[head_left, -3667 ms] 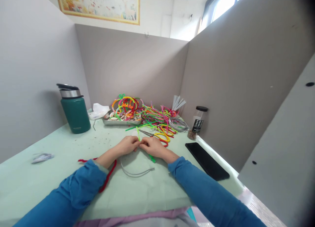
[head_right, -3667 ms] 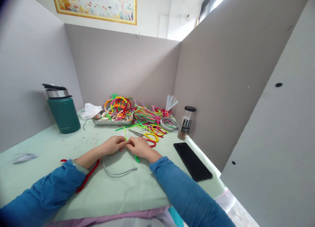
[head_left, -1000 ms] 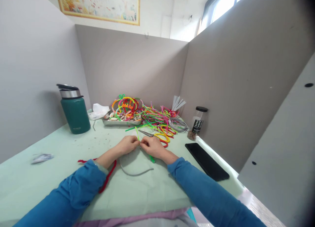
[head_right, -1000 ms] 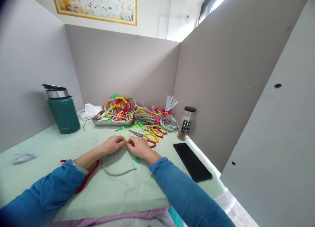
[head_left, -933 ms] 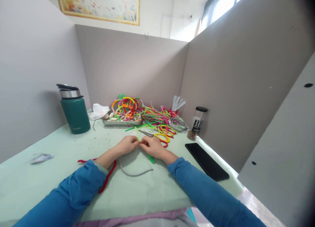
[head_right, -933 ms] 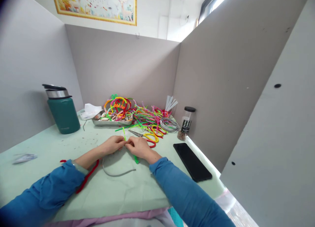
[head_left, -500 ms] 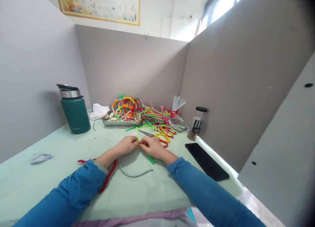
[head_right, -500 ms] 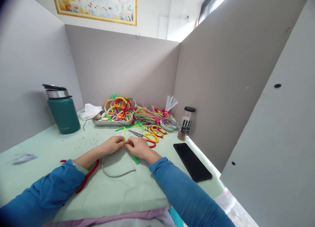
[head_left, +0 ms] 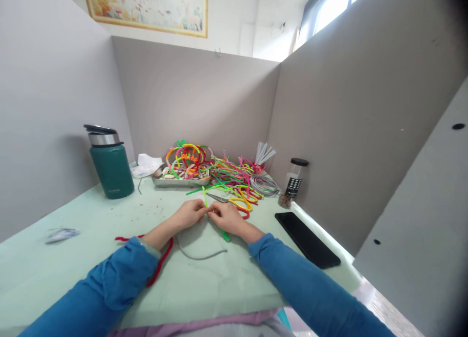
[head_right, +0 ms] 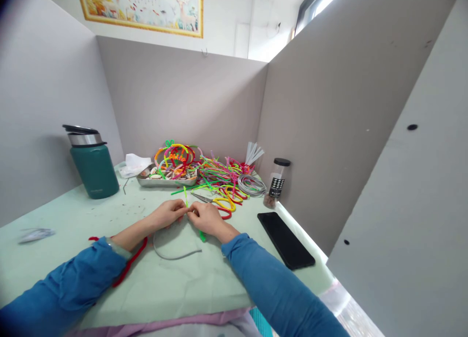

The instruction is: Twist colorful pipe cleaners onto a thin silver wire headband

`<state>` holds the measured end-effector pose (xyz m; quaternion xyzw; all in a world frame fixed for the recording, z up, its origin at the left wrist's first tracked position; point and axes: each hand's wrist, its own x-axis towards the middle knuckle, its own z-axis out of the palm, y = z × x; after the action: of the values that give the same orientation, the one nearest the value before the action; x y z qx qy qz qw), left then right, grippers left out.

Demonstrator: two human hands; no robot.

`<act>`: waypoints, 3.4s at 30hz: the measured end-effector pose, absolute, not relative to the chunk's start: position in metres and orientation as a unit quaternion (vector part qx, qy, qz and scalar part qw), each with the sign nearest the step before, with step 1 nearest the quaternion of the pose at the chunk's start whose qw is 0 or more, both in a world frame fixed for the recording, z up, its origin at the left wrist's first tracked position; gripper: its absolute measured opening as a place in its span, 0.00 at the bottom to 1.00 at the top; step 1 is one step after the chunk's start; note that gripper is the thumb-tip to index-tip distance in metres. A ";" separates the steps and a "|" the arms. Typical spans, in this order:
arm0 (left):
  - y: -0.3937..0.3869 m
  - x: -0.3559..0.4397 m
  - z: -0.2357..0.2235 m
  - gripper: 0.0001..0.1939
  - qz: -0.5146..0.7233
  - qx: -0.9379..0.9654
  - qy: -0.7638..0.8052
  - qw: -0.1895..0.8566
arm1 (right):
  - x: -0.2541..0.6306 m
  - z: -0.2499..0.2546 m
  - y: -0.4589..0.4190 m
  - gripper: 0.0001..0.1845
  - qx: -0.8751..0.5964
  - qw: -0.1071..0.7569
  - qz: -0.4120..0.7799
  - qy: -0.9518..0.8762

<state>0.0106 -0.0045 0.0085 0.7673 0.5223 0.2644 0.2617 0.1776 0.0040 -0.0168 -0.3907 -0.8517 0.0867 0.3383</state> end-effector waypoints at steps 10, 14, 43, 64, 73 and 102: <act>0.000 0.009 0.003 0.16 0.288 0.757 0.519 0.274 | 0.178 -0.015 0.005 0.08 -0.378 0.343 0.124 -0.851; 0.000 0.009 0.003 0.15 0.286 0.768 0.515 0.253 | 0.179 -0.017 0.005 0.07 -0.371 0.349 0.120 -0.852; -0.002 0.009 0.010 0.08 0.334 0.823 0.444 0.120 | 0.177 -0.015 0.007 0.09 -0.392 0.377 0.150 -0.825; -0.001 0.009 0.011 0.08 0.299 0.829 0.463 0.089 | 0.175 -0.018 0.010 0.09 -0.412 0.391 0.163 -0.807; -0.003 0.009 0.014 0.09 0.294 0.833 0.461 0.081 | 0.175 -0.016 0.007 0.09 -0.416 0.392 0.148 -0.807; -0.006 0.009 0.017 0.13 0.281 0.823 0.476 0.129 | 0.177 -0.018 0.006 0.09 -0.402 0.403 0.137 -0.811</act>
<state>0.0089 -0.0058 0.0173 0.8235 0.4760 0.2806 0.1291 0.1769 0.0063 -0.0180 -0.4021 -0.8106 0.1368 0.4031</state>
